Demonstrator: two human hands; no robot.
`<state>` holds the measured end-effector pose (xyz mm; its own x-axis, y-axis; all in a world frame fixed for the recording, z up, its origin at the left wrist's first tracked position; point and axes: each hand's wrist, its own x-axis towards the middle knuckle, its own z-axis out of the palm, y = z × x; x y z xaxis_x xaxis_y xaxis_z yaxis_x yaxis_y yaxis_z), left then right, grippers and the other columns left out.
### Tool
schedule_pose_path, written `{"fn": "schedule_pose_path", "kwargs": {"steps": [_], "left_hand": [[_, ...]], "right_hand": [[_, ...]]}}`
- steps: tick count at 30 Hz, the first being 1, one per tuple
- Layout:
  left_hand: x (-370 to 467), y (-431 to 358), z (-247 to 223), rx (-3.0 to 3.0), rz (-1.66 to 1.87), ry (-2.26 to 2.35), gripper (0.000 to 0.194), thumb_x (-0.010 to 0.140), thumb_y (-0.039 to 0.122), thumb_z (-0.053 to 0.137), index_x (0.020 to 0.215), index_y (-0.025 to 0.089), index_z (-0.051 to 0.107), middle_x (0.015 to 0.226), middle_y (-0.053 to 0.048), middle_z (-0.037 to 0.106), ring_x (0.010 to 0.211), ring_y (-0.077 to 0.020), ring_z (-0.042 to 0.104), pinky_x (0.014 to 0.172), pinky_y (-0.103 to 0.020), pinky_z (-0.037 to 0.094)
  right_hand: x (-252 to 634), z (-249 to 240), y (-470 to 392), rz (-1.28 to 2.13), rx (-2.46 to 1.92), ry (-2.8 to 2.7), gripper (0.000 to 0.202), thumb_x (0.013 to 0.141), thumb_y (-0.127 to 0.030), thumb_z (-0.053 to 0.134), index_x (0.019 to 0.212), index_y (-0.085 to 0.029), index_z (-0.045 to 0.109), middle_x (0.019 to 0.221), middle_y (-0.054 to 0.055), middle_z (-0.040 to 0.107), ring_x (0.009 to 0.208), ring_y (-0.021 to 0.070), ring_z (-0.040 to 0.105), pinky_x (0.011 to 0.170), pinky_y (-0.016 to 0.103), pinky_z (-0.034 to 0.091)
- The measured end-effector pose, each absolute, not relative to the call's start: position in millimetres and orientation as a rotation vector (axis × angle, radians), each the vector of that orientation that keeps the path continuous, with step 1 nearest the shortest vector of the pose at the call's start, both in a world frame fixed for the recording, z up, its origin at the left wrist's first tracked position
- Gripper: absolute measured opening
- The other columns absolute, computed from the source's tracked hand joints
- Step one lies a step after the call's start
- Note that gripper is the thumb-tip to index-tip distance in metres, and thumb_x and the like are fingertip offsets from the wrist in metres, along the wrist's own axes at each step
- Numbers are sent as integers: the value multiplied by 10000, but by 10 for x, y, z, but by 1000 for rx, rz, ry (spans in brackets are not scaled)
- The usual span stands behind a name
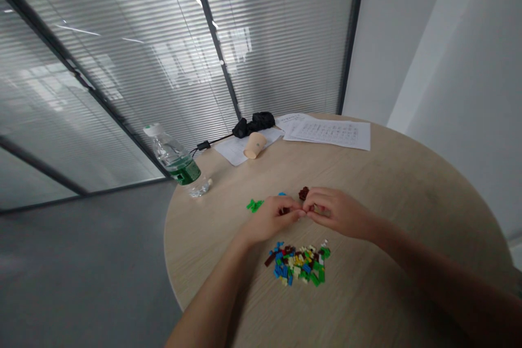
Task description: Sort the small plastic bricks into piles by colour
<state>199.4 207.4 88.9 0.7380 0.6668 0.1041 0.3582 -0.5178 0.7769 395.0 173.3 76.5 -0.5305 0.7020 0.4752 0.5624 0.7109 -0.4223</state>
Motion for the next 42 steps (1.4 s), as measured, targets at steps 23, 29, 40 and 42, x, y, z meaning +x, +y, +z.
{"fn": "schedule_pose_path", "kwargs": {"steps": [23, 29, 40, 42], "left_hand": [[1412, 2383, 998, 2475, 85, 1780, 207, 767, 317, 515, 813, 218, 690, 802, -36, 668, 695, -161, 576, 564, -231, 348], [1417, 2406, 956, 2524, 226, 1705, 210, 777, 301, 500, 817, 200, 680, 862, -44, 626, 751, -162, 568, 660, -250, 408], [1532, 2402, 823, 2558, 294, 1433, 129, 740, 246, 547, 788, 187, 652, 876, -43, 574, 778, -159, 556, 698, -248, 436], [1550, 2398, 823, 2568, 297, 1438, 117, 741, 236, 541, 762, 181, 642, 854, -41, 573, 757, -153, 553, 681, -242, 428]], "right_hand": [[3990, 689, 1766, 119, -966, -2296, 151, 826, -166, 491, 911, -164, 616, 832, 44, 627, 655, 114, 537, 639, 237, 417], [3997, 696, 1766, 152, -940, -2321, 119, 824, -170, 507, 866, -165, 618, 828, 37, 632, 668, 113, 542, 649, 235, 415], [4011, 731, 1772, 225, -999, -2379, 143, 834, -188, 496, 827, -161, 636, 783, 36, 621, 672, 123, 526, 656, 247, 393], [4019, 745, 1767, 300, -1034, -2410, 143, 822, -194, 507, 827, -168, 648, 765, 29, 618, 661, 122, 520, 639, 243, 384]]}}
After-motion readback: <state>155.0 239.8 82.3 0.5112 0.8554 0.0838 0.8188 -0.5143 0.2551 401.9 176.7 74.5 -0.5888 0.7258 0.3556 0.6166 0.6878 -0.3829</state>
